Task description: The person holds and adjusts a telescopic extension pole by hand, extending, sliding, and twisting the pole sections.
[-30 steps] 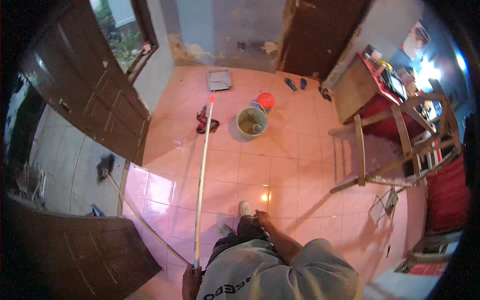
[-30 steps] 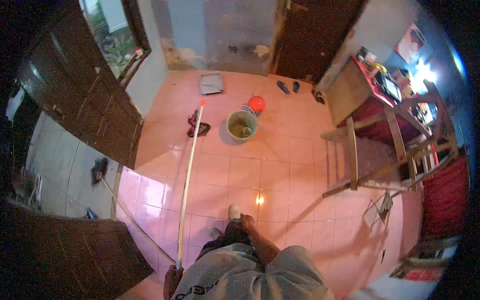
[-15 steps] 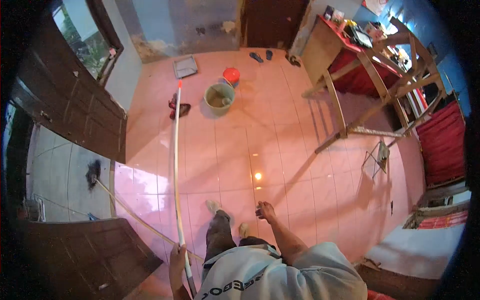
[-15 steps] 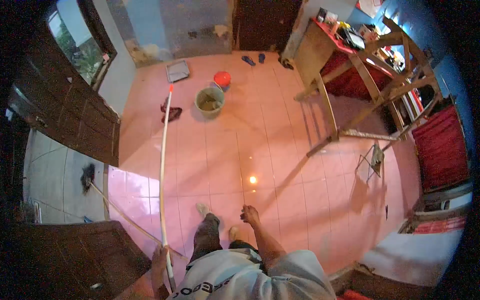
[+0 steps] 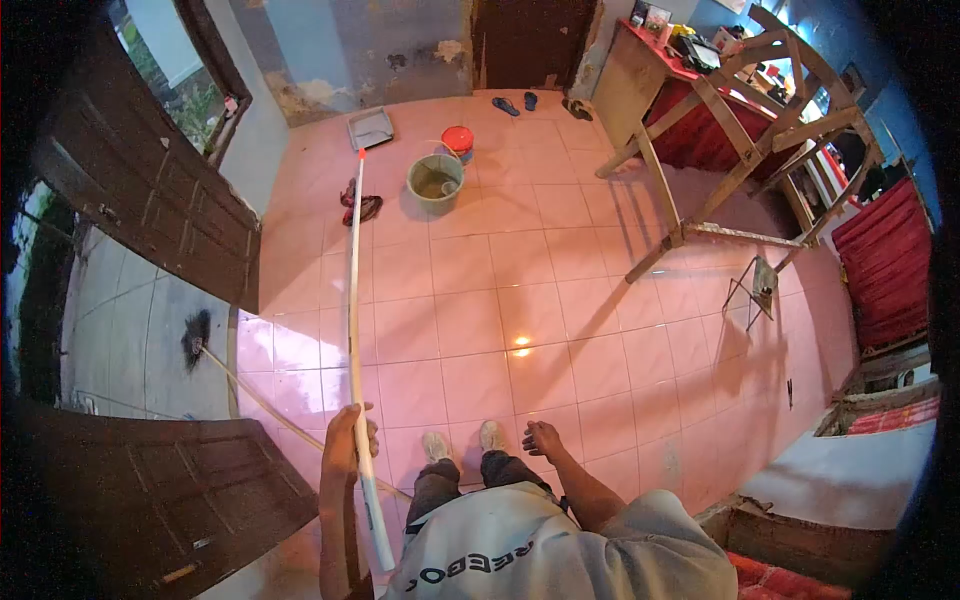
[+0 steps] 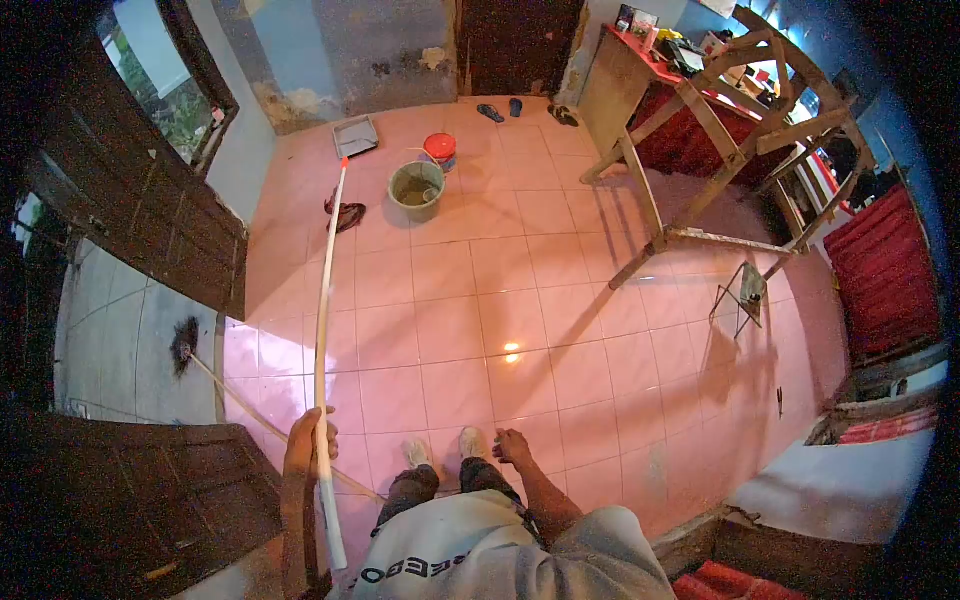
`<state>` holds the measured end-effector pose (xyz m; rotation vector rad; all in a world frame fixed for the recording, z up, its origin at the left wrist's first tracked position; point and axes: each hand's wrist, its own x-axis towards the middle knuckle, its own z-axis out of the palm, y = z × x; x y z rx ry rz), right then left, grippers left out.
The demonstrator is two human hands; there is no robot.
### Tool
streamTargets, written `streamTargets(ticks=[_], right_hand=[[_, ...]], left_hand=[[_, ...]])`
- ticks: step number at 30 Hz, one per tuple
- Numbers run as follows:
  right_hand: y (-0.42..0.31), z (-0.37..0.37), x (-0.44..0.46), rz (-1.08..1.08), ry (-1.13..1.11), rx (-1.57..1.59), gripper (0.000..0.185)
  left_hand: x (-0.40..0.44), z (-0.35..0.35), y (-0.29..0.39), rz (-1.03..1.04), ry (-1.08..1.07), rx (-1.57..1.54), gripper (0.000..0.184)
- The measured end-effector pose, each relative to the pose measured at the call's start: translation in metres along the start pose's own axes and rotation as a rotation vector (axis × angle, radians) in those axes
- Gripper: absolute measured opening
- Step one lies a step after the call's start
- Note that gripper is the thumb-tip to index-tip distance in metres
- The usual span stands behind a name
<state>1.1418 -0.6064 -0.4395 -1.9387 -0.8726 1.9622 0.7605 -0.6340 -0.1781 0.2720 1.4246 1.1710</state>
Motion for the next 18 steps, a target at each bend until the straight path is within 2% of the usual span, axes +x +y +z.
streamTargets(ticks=[5, 9, 11, 13, 18], right_hand=[[-0.04, 0.04, -0.006, -0.117, -0.059, 0.113, 0.045], [-0.11, 0.07, -0.059, -0.237, -0.133, 0.142, 0.041], [-0.133, 0.084, -0.098, -0.266, -0.192, 0.127, 0.04], [-0.152, 0.088, -0.134, -0.332, -0.239, 0.204, 0.04], [-0.159, 0.084, -0.193, -0.254, -0.379, 0.233, 0.053]], left_hand=[[0.01, 0.016, 0.01, -0.055, -0.128, -0.146, 0.033], [0.029, 0.028, -0.005, -0.043, -0.274, -0.108, 0.03], [0.029, 0.045, -0.006, -0.058, -0.263, -0.001, 0.028], [0.046, 0.049, -0.029, -0.091, -0.348, 0.006, 0.029], [0.056, 0.071, -0.067, -0.068, -0.433, 0.264, 0.033]])
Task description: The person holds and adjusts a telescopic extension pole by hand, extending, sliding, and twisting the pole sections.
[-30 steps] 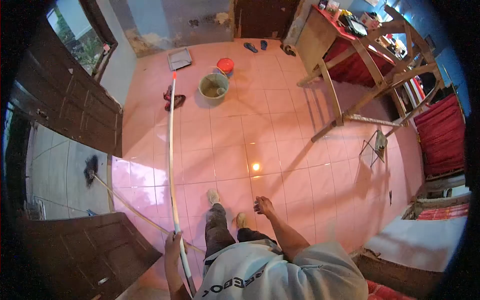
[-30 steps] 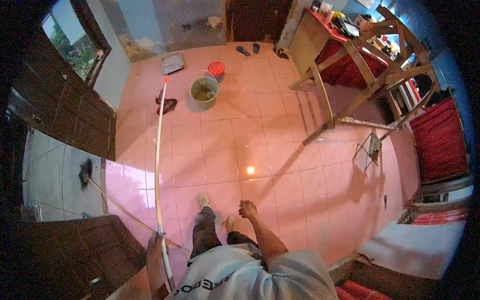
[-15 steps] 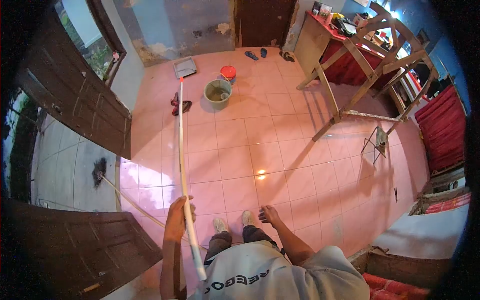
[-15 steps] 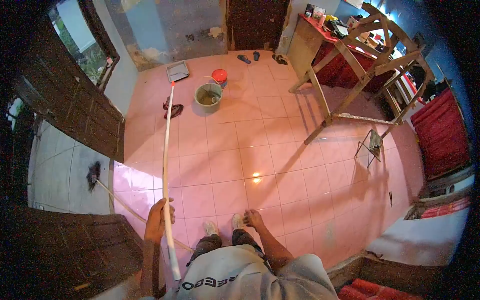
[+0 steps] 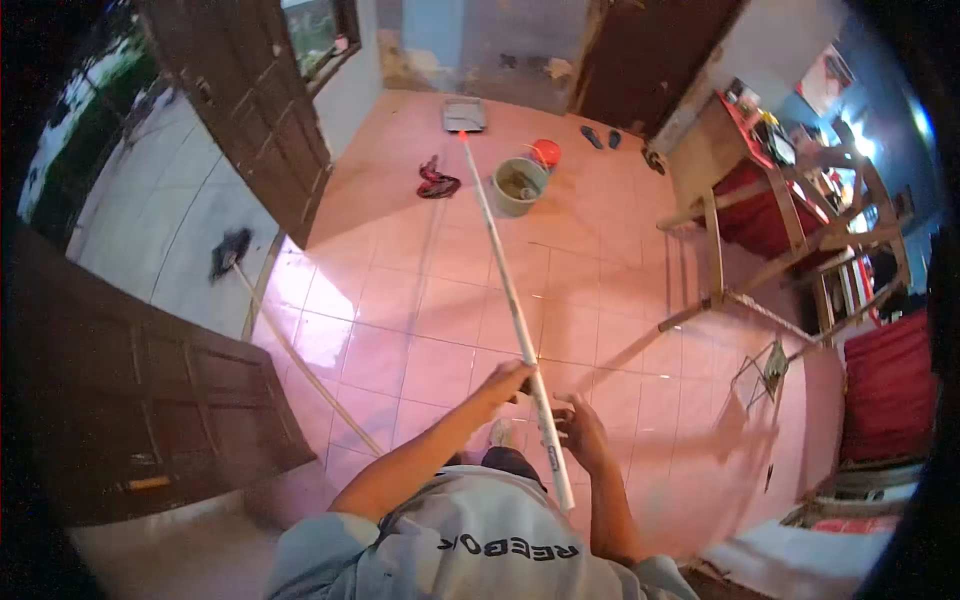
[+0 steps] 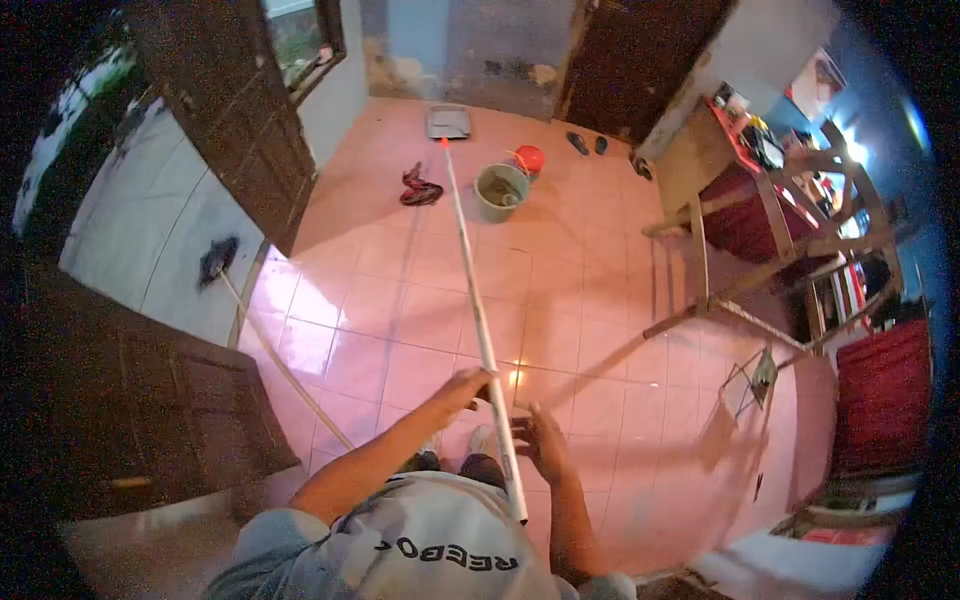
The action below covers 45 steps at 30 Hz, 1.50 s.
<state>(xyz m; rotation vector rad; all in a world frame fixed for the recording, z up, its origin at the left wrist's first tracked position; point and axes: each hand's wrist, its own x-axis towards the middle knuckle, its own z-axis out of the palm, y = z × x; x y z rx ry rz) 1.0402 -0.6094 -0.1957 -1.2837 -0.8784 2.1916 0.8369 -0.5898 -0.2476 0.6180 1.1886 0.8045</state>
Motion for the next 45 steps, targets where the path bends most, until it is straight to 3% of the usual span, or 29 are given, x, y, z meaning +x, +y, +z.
streamTargets(ticks=[3, 6, 12, 18, 21, 26, 31, 33, 35, 37, 42, 45], right_hand=[[0.0, 0.018, -0.015, 0.08, 0.015, 0.041, 0.054], [0.009, 0.019, -0.019, 0.025, 0.075, -0.193, 0.051], [0.025, 0.023, -0.041, 0.017, 0.112, -0.205, 0.045], [0.05, 0.019, -0.083, 0.176, 0.193, -0.285, 0.038], [0.057, 0.001, -0.066, 0.27, 0.116, -0.295, 0.029], [0.061, -0.021, 0.057, 0.085, 0.033, -0.252, 0.02], [0.027, 0.013, 0.126, 0.031, 0.15, -0.322, 0.027], [0.022, 0.013, 0.13, 0.028, 0.155, -0.345, 0.028], [0.02, 0.008, 0.123, 0.159, 0.283, -0.382, 0.033], [0.03, -0.011, 0.107, 0.133, 0.247, -0.405, 0.037], [-0.009, 0.016, 0.048, 0.144, 0.346, -0.456, 0.033], [0.031, -0.011, 0.041, 0.118, 0.436, -0.412, 0.035]], left_hand=[[0.026, 0.009, -0.04, 0.001, -0.064, 0.064, 0.036], [0.034, 0.018, -0.059, -0.022, -0.087, 0.076, 0.038], [0.016, 0.006, -0.061, -0.048, -0.204, 0.013, 0.042], [0.01, -0.038, -0.092, -0.059, -0.076, -0.132, 0.042], [0.014, -0.062, -0.101, -0.083, -0.022, -0.177, 0.042], [0.021, -0.089, -0.095, -0.107, 0.048, -0.152, 0.04], [0.03, -0.13, -0.051, -0.098, 0.11, -0.128, 0.039], [0.045, -0.152, -0.038, -0.108, 0.137, -0.157, 0.038], [0.061, -0.178, -0.031, -0.119, 0.161, -0.211, 0.035], [0.07, -0.195, -0.021, -0.119, 0.171, -0.199, 0.034], [0.139, -0.201, -0.003, -0.204, 0.138, -0.145, 0.036], [0.188, -0.179, 0.004, -0.199, 0.089, -0.2, 0.045]])
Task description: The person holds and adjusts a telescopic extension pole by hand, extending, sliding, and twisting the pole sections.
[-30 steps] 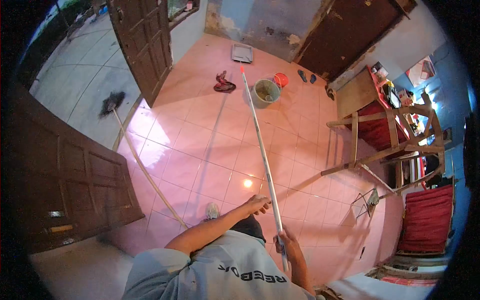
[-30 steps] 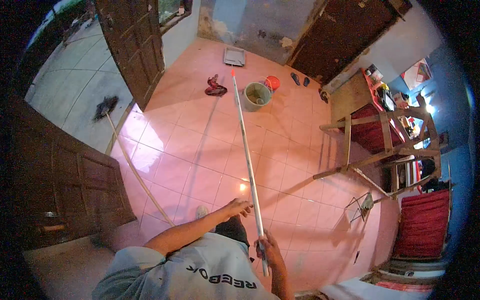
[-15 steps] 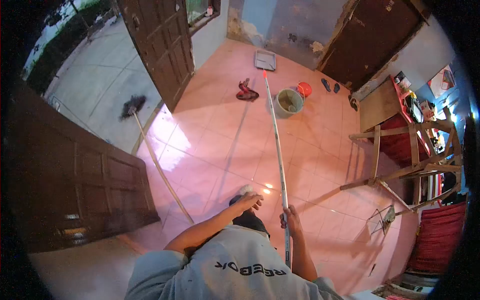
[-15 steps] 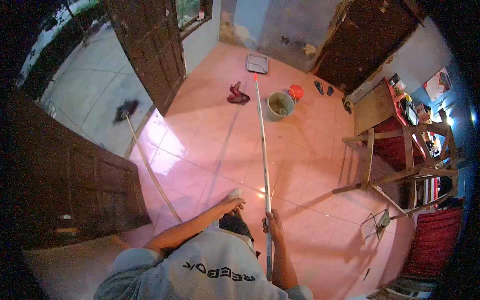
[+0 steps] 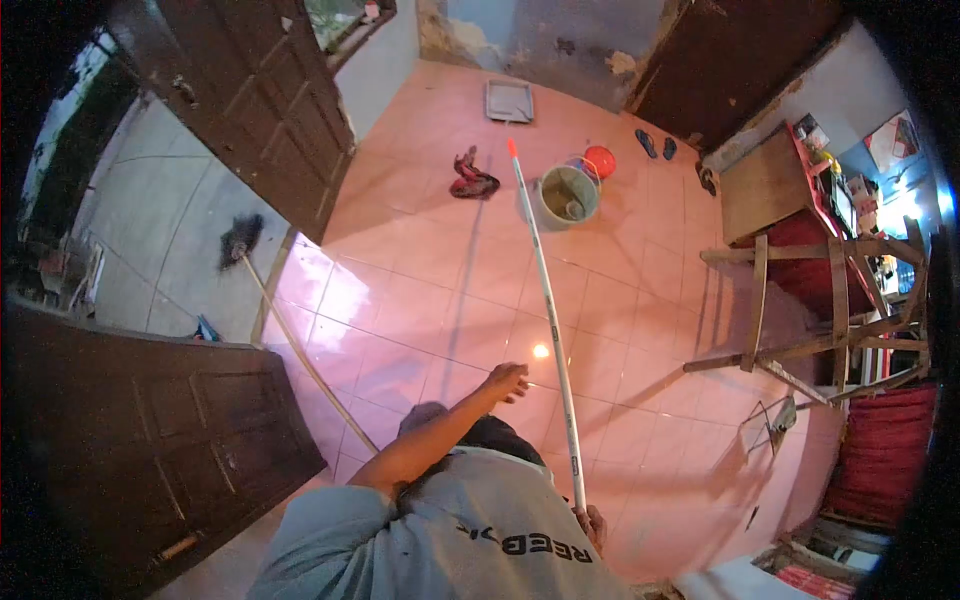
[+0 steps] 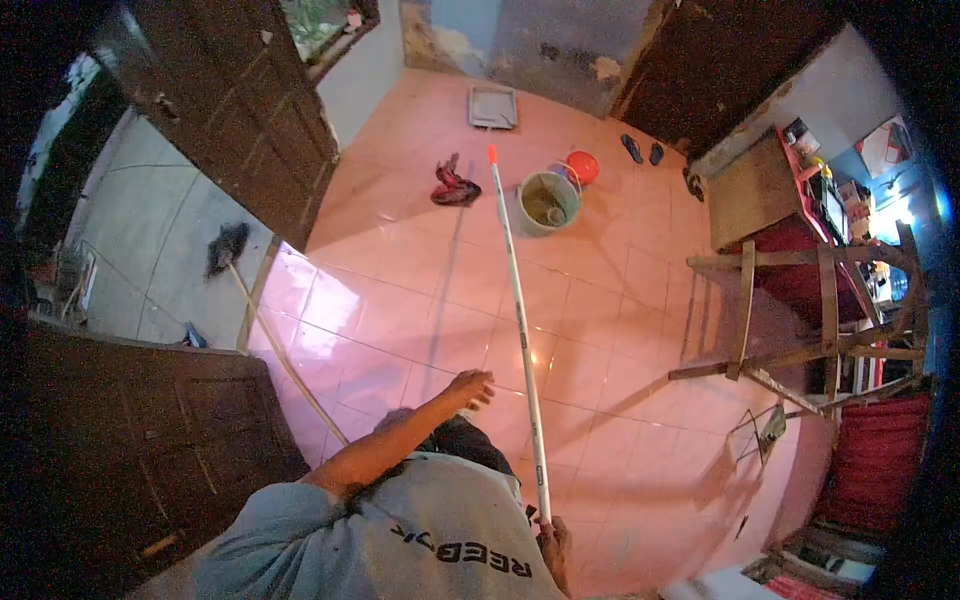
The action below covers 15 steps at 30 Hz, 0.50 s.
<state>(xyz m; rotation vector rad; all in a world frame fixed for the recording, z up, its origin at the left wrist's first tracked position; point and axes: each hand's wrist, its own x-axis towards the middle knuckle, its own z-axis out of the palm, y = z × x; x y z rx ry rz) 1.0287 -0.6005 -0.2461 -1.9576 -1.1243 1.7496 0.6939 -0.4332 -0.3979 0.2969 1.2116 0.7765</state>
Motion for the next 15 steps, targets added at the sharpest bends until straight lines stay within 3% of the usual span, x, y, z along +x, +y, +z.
streamTargets(ticks=[1, 6, 8, 10, 15], right_hand=[[0.006, -0.006, -0.007, 0.014, 0.013, -0.003, 0.035], [-0.024, -0.008, -0.024, -0.032, 0.026, -0.212, 0.033], [-0.041, 0.003, -0.022, -0.037, 0.034, -0.257, 0.033], [-0.061, 0.019, -0.016, -0.041, 0.037, -0.294, 0.033], [-0.097, 0.061, 0.007, 0.06, 0.093, -0.254, 0.035]], left_hand=[[0.018, 0.007, -0.001, 0.013, -0.039, 0.019, 0.055], [0.052, 0.044, 0.056, -0.094, -0.049, 0.008, 0.056], [0.069, 0.049, 0.063, -0.075, -0.088, 0.01, 0.052], [0.082, 0.05, 0.068, -0.001, 0.049, 0.023, 0.04], [0.091, 0.026, 0.126, -0.058, 0.043, 0.006, 0.032]])
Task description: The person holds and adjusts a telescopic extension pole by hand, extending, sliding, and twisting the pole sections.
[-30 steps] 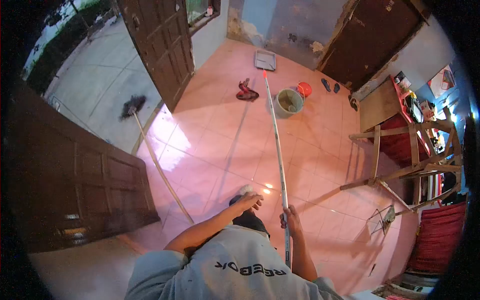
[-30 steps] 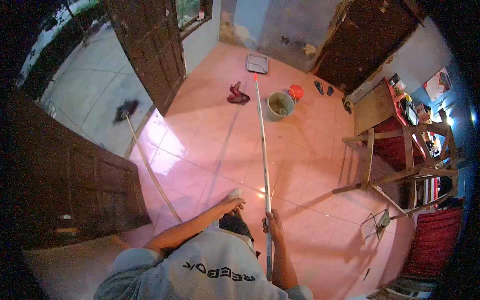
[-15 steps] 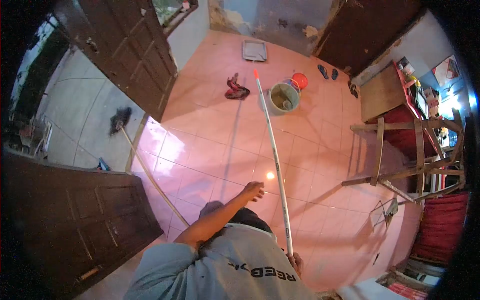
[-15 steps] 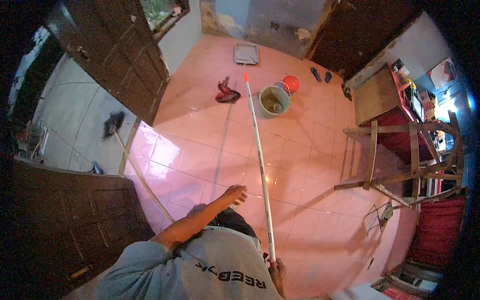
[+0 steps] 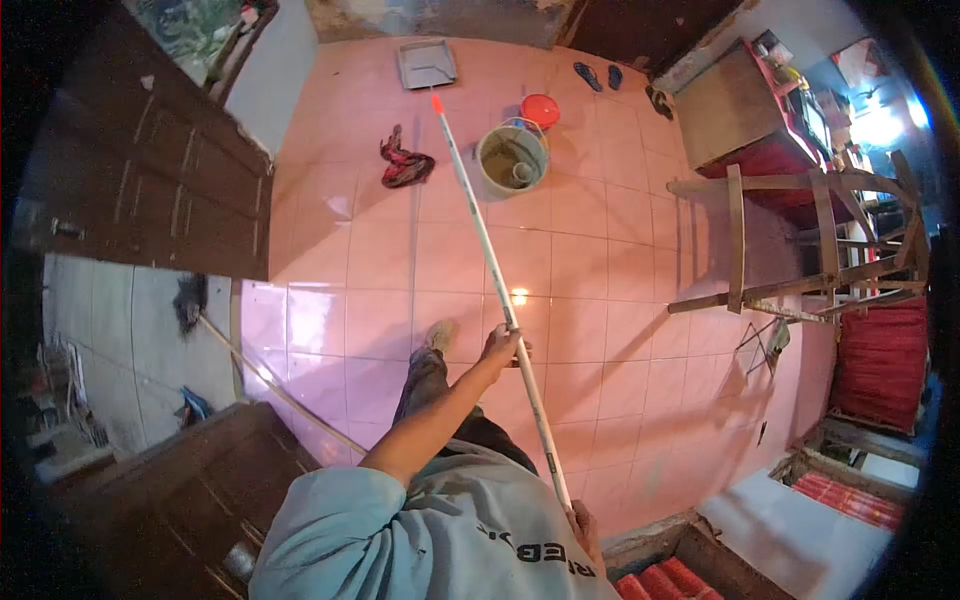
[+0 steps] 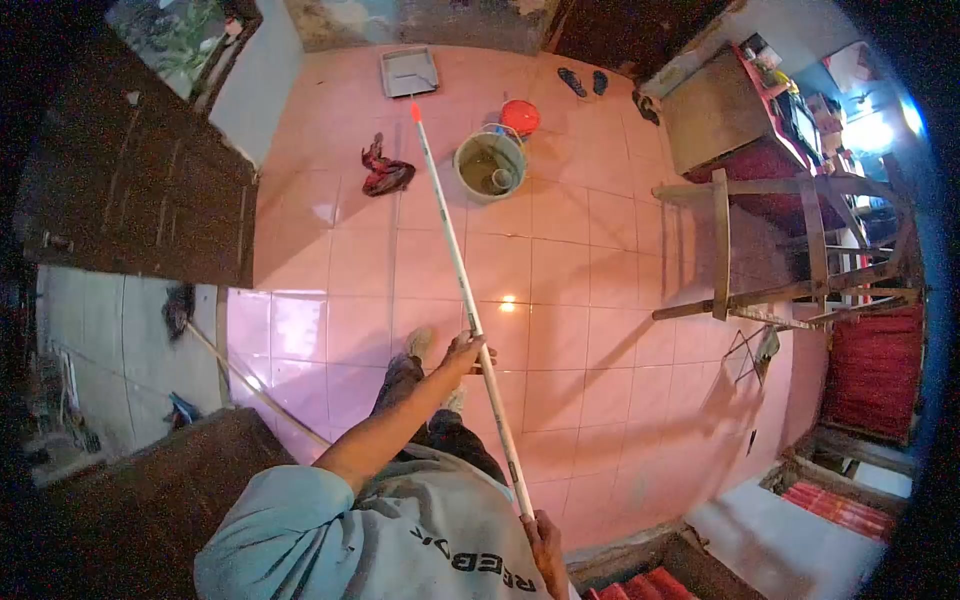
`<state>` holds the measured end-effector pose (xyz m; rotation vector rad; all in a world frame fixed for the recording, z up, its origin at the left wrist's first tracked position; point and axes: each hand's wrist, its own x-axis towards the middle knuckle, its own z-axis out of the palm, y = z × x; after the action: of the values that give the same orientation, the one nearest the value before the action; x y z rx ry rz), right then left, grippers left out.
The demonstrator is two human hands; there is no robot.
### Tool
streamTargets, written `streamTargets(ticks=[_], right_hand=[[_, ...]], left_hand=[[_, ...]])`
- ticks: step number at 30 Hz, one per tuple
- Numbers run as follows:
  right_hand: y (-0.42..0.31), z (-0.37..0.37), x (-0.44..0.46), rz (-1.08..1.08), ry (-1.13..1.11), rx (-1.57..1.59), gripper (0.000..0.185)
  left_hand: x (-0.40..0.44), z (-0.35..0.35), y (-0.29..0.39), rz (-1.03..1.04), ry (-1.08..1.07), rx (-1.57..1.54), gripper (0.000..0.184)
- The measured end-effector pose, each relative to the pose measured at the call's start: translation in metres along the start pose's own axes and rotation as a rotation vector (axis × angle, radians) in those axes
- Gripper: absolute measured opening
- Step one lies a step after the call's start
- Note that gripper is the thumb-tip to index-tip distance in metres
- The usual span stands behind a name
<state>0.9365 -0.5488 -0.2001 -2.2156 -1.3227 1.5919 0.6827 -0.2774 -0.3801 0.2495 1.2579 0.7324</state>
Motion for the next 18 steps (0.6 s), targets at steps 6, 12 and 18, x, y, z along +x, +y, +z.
streamTargets(ticks=[6, 12, 18], right_hand=[[-0.04, -0.007, -0.054, 0.013, 0.013, 0.035, 0.031], [0.033, -0.021, -0.056, -0.317, 0.009, -0.67, 0.027], [-0.092, 0.012, 0.006, 0.0, 0.152, -0.347, 0.045]], left_hand=[[0.004, -0.025, 0.005, -0.157, -0.17, 0.128, 0.025], [-0.006, -0.027, 0.017, -0.314, -0.299, 0.115, 0.023], [0.073, -0.055, 0.052, -0.104, -0.258, -0.148, 0.017]])
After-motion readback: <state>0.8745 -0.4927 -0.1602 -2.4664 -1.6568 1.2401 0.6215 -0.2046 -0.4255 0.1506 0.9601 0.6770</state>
